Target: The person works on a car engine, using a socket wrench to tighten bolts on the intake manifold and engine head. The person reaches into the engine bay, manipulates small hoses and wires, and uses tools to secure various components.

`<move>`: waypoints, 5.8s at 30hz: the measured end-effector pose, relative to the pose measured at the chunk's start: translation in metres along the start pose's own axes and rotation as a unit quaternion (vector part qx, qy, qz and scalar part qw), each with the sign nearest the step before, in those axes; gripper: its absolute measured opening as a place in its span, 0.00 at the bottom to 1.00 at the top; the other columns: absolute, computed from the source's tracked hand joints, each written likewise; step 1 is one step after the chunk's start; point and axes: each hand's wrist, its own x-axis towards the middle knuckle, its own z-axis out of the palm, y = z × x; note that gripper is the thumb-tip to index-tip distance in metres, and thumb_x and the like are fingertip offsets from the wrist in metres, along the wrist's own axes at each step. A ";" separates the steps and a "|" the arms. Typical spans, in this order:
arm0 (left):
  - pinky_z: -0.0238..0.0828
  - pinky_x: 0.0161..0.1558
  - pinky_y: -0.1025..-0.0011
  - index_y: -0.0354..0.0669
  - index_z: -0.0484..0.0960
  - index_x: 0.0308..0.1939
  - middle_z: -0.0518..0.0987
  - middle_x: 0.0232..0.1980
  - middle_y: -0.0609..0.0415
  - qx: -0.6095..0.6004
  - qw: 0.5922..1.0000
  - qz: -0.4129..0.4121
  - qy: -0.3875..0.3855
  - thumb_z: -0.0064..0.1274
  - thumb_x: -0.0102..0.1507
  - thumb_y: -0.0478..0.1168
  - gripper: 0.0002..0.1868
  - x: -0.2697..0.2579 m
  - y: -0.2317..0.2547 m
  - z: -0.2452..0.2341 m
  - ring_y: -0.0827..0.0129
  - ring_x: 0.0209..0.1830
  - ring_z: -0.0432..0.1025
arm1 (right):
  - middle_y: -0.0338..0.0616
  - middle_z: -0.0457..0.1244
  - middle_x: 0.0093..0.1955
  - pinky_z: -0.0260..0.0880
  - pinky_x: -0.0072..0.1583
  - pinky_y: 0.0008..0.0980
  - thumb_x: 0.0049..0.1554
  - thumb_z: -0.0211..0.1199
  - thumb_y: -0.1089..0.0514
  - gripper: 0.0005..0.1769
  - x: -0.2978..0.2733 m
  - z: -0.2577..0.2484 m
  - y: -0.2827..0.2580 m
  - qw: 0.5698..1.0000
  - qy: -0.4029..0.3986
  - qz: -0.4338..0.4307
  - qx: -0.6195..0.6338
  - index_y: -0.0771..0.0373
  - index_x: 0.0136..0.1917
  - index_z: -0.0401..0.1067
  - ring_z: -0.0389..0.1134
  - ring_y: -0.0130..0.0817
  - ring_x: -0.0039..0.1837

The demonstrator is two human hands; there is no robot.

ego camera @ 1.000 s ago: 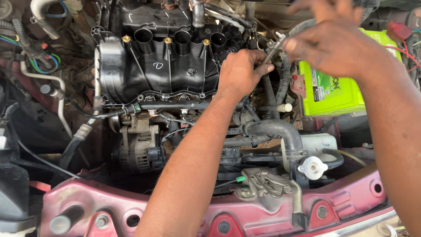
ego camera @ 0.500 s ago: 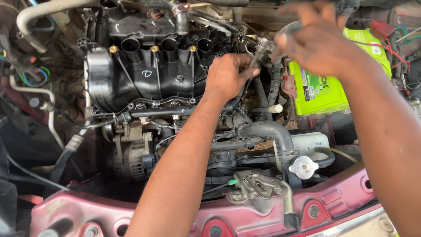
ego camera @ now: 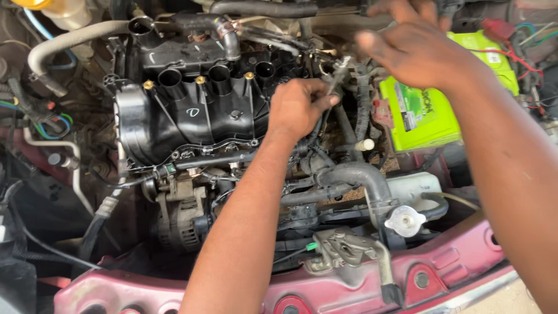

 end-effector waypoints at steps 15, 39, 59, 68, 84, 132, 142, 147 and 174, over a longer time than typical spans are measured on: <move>0.77 0.42 0.63 0.50 0.87 0.44 0.87 0.37 0.53 -0.041 0.999 -0.011 0.004 0.62 0.61 0.46 0.11 -0.002 0.000 -0.004 0.62 0.36 0.81 | 0.52 0.63 0.47 0.57 0.50 0.38 0.62 0.60 0.57 0.12 -0.018 0.045 0.026 0.871 0.154 0.234 0.404 0.60 0.59 0.72 0.59 0.32 0.45; 0.75 0.35 0.65 0.40 0.85 0.40 0.84 0.30 0.49 -0.145 0.980 -0.017 0.137 0.64 0.59 0.45 0.13 -0.003 0.018 -0.013 0.61 0.27 0.79 | 0.49 0.73 0.46 0.73 0.53 0.40 0.49 0.71 0.53 0.16 -0.017 0.117 -0.012 0.967 -0.048 0.158 0.192 0.61 0.49 0.79 0.75 0.46 0.49; 0.74 0.45 0.50 0.41 0.80 0.43 0.80 0.46 0.46 -0.001 0.995 0.099 0.016 0.58 0.64 0.45 0.12 -0.023 0.021 -0.017 0.44 0.45 0.76 | 0.49 0.72 0.50 0.74 0.53 0.34 0.55 0.70 0.60 0.15 0.126 -0.146 -0.154 0.976 0.197 -0.090 0.001 0.58 0.57 0.80 0.75 0.37 0.49; 0.74 0.47 0.52 0.42 0.81 0.45 0.81 0.45 0.47 -0.002 0.993 0.115 -0.003 0.59 0.63 0.42 0.11 -0.023 0.022 -0.009 0.46 0.45 0.77 | 0.48 0.73 0.51 0.73 0.57 0.37 0.56 0.63 0.62 0.18 0.136 -0.146 -0.152 0.985 0.156 -0.071 -0.032 0.57 0.60 0.80 0.75 0.40 0.50; 0.75 0.48 0.55 0.49 0.87 0.47 0.84 0.44 0.46 -0.069 0.978 0.195 -0.003 0.60 0.61 0.47 0.13 -0.008 0.016 -0.031 0.47 0.43 0.78 | 0.53 0.69 0.53 0.70 0.52 0.48 0.60 0.57 0.46 0.25 -0.012 -0.048 -0.080 0.996 -0.020 -0.083 0.010 0.55 0.68 0.69 0.72 0.54 0.51; 0.72 0.44 0.79 0.40 0.86 0.54 0.87 0.37 0.57 -0.261 0.940 -0.107 0.193 0.52 0.67 0.53 0.22 0.012 0.021 -0.048 0.83 0.38 0.74 | 0.69 0.66 0.56 0.65 0.61 0.60 0.66 0.54 0.49 0.17 0.103 0.086 -0.031 0.972 0.021 0.227 0.050 0.65 0.56 0.70 0.66 0.68 0.61; 0.72 0.45 0.78 0.38 0.86 0.55 0.85 0.39 0.57 -0.319 0.922 -0.093 0.199 0.53 0.68 0.53 0.23 0.019 0.015 -0.054 0.81 0.39 0.74 | 0.69 0.67 0.50 0.66 0.55 0.63 0.66 0.52 0.46 0.19 0.082 0.068 -0.073 0.948 0.061 0.311 0.033 0.65 0.56 0.67 0.67 0.71 0.55; 0.77 0.50 0.72 0.38 0.81 0.60 0.87 0.44 0.51 -0.325 0.924 -0.128 0.155 0.54 0.64 0.56 0.29 0.015 0.016 -0.044 0.70 0.44 0.80 | 0.70 0.68 0.44 0.71 0.51 0.60 0.65 0.53 0.50 0.18 0.072 0.055 -0.079 0.970 0.051 0.231 -0.051 0.68 0.56 0.66 0.71 0.69 0.50; 0.71 0.52 0.60 0.40 0.80 0.47 0.83 0.44 0.39 -0.330 0.878 -0.162 0.305 0.51 0.57 0.55 0.24 0.080 0.014 0.017 0.54 0.44 0.76 | 0.57 0.71 0.47 0.73 0.54 0.54 0.56 0.61 0.58 0.09 0.102 0.066 0.013 0.976 -0.132 -0.035 -0.168 0.58 0.47 0.79 0.73 0.58 0.49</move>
